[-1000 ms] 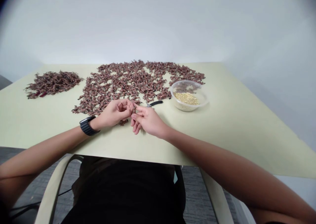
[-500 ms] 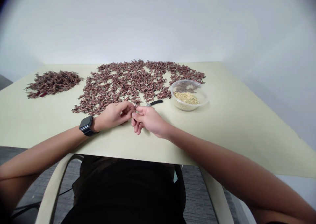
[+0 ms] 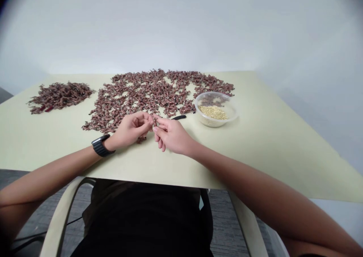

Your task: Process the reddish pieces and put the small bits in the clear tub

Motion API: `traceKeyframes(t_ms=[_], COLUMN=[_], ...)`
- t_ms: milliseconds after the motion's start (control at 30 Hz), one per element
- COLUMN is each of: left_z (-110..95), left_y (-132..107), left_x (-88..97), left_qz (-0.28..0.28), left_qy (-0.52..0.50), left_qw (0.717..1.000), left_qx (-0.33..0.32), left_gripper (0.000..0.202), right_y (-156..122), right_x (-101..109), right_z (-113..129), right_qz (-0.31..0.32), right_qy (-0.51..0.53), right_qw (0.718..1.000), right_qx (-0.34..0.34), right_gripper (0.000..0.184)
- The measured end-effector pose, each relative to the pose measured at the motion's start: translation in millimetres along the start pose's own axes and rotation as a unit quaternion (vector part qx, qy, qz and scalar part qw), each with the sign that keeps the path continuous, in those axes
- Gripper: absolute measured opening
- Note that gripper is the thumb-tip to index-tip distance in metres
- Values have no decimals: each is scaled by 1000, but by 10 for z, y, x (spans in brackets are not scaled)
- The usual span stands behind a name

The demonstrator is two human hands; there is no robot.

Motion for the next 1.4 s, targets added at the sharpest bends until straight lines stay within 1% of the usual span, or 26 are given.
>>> traceKeyframes(t_ms=[100,200,333,433,567,633,700,767,833,900,933,1033,1200,1333,1400], left_z=[75,143,181,179,147,127,107,84,54,21,5,-41,-102,-104,-99], left_y=[11,22,34,37,21,5,-10,-22,-29,-33,-35,-42,-65,-74,-69], left_x=[-59,-84,-111,-117,-105,-95,-84,-74,-66,-57,-50,-22,16,16,14], left_qz=[49,71,80,76,67,62,53,43,32,23,18,4,-15,-14,-15], left_qy=[-111,-183,-243,-252,-230,-203,-171,-141,-114,-83,-64,10,138,198,194], left_qw=[988,970,952,950,960,968,977,984,990,995,998,1000,985,972,973], left_qx=[93,146,169,168,146,132,117,99,73,41,24,-25,-99,-123,-122], left_gripper=[30,30,28,25,22,19,16,15,14,13,12,11,9,9,10], right_y=[-21,-21,-4,-4,-19,-27,-31,-27,-16,-4,2,8,-4,-2,4], right_x=[-1,1,3,-10,-44,-64,-84,-99,-107,-112,-113,-114,-120,-113,-108], right_z=[-12,-21,-30,-44,-73,-78,-75,-67,-57,-57,-60,-66,-61,-61,-58], right_qz=[-28,-33,-31,-28,-23,-20,-14,-8,-1,9,13,21,32,30,28], right_qy=[-87,-155,-193,-185,-140,-103,-64,-28,4,32,44,67,82,84,86], right_qw=[995,984,976,977,988,994,998,1000,1000,999,999,997,996,995,995], right_qx=[47,83,100,98,67,42,15,-6,-16,-23,-26,-30,-33,-32,-30], right_gripper=[60,65,65,65,63,59,50,35,20,9,8,13,12,12,14])
Point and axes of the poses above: each hand's wrist, its own y-axis towards the middle knuckle, its own x-axis out of the back of the hand, z = x × y, the point moved 5 cm from there along y, towards the middle knuckle, and after that the axes turned 5 degrees about -z, right-handed, at the moved point
